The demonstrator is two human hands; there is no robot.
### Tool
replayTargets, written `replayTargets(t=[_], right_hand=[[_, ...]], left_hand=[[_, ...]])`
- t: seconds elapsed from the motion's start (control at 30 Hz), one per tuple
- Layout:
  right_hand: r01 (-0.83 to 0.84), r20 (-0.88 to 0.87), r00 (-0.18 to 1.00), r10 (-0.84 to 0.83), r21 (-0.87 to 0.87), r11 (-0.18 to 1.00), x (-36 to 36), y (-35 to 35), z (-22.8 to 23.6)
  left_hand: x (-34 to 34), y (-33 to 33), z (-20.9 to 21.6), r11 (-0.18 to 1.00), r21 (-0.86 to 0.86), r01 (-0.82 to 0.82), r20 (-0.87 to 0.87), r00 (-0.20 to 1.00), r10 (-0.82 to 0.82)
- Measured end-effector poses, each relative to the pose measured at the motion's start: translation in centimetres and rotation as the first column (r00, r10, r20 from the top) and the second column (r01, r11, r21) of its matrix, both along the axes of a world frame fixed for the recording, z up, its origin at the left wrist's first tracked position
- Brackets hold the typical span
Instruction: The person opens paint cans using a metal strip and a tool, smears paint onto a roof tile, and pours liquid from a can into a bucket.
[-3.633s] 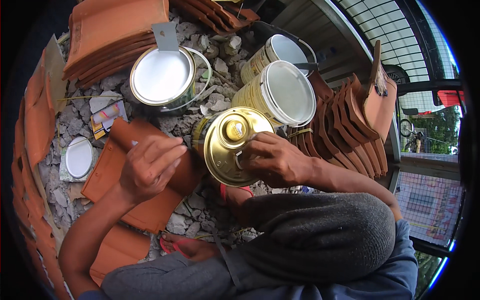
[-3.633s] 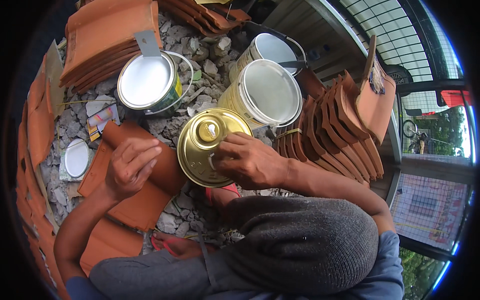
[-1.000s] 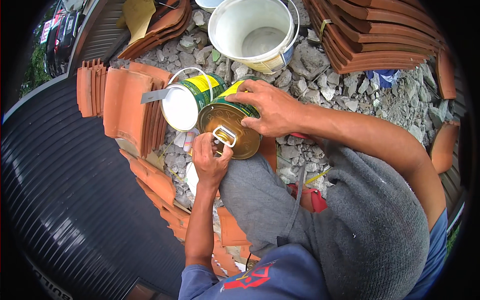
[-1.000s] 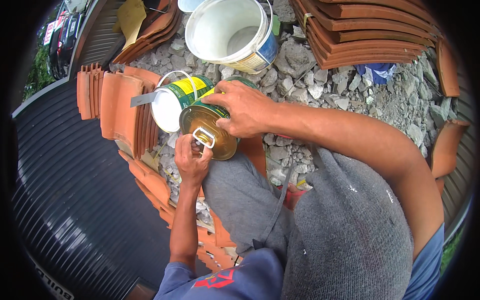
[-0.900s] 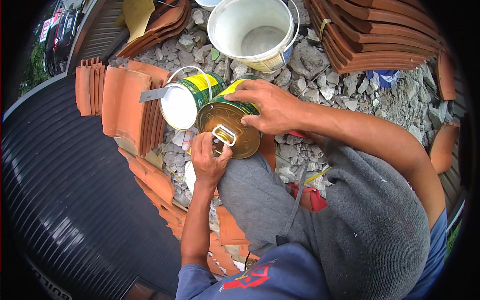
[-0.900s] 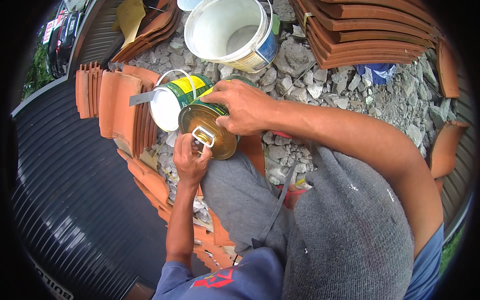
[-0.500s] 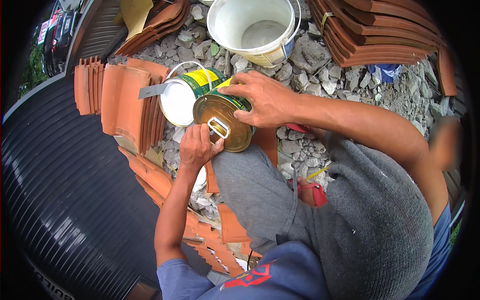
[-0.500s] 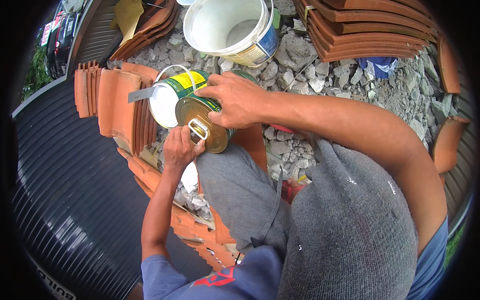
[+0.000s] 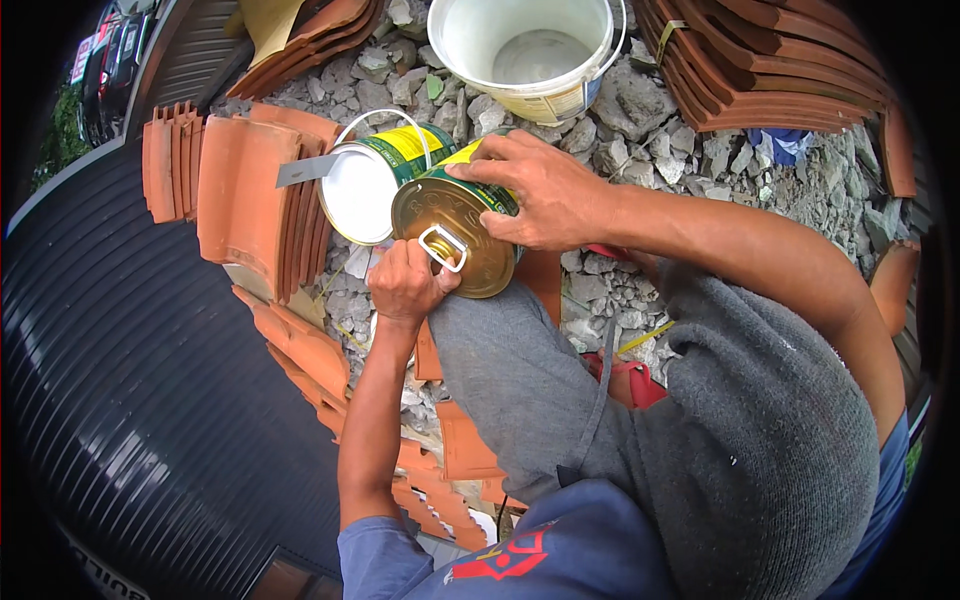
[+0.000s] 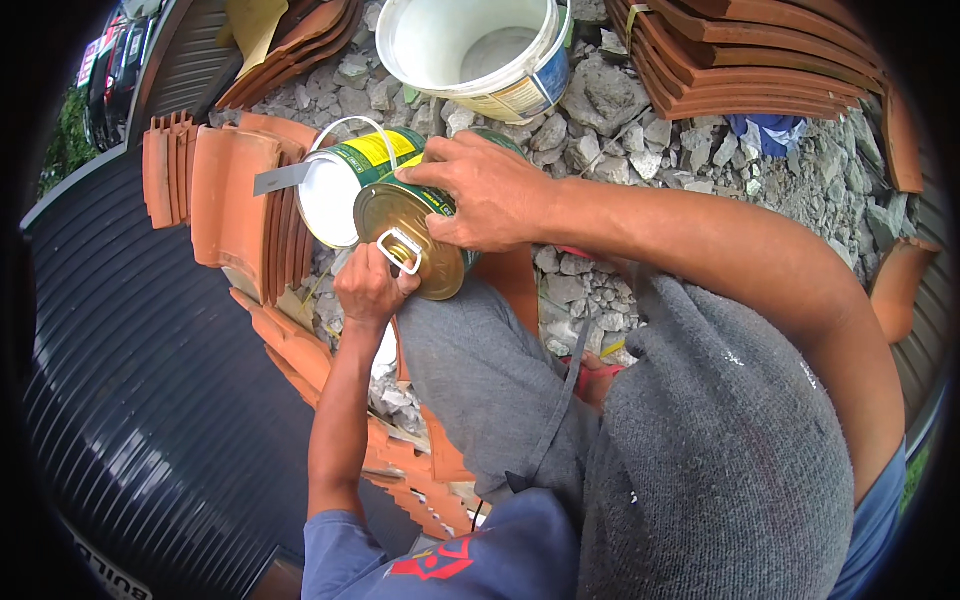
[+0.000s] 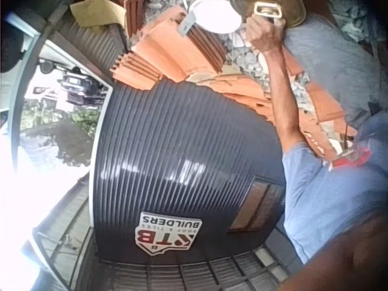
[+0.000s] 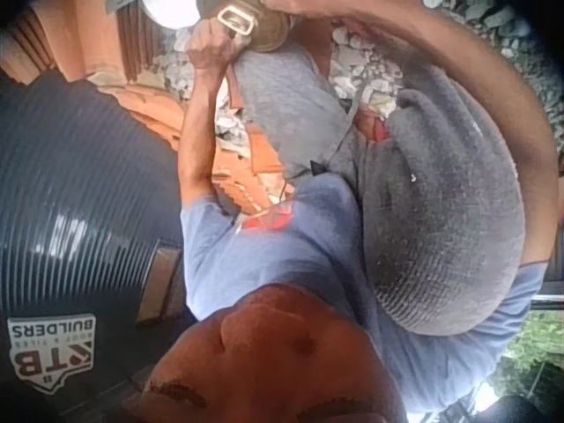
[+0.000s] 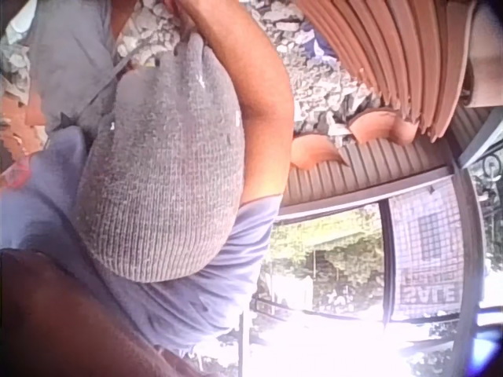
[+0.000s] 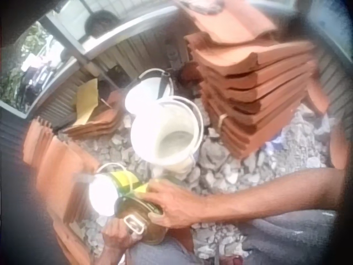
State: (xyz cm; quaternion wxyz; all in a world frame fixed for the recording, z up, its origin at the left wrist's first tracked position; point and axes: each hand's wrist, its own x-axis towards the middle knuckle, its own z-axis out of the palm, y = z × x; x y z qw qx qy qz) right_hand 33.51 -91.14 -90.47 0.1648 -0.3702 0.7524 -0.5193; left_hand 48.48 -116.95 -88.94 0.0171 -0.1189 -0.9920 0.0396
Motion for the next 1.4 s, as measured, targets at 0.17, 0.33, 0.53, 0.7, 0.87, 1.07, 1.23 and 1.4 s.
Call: replayTargets(t=[0.17,0.33,0.53,0.7,0.87,1.07,1.23,1.4], right_hand=[[-0.005,0.002,1.000,0.005,0.007,1.000,-0.5,0.4,0.9],[-0.018,0.021,1.000,0.019,-0.023,1.000,0.0,0.7,-0.6],[-0.025,0.038,0.999,0.027,-0.034,0.999,0.0,2.3,0.2],[-0.011,0.029,0.999,0.012,-0.060,0.998,0.1,2.4,0.4],[-0.081,0.066,0.994,0.086,-0.075,0.994,-0.2,2.5,0.8],[-0.123,0.043,0.991,0.124,-0.013,0.992,-0.6,3.4,1.4],[-0.143,0.059,0.988,0.140,0.055,0.988,-0.6,2.9,2.8],[-0.212,0.005,0.976,0.217,0.229,0.950,-5.1,3.3,9.4]], left_hand=[[-0.1,1.4,0.4,0.989,0.070,-0.133,0.011,0.991,0.132],[0.3,3.8,0.1,0.873,0.332,-0.357,0.001,0.926,0.378],[-0.3,9.9,4.0,0.684,0.576,-0.447,-0.018,0.830,0.557],[-1.7,15.7,4.4,0.375,0.767,-0.520,0.198,0.749,0.633],[-1.7,16.3,4.9,0.261,0.785,-0.562,0.238,0.663,0.710],[-1.0,15.9,4.8,0.313,0.759,-0.571,0.245,0.696,0.675],[-1.6,14.9,3.8,0.229,0.795,-0.562,0.270,0.665,0.696],[-2.0,14.9,3.5,-0.011,0.860,-0.510,0.383,0.630,0.676]])
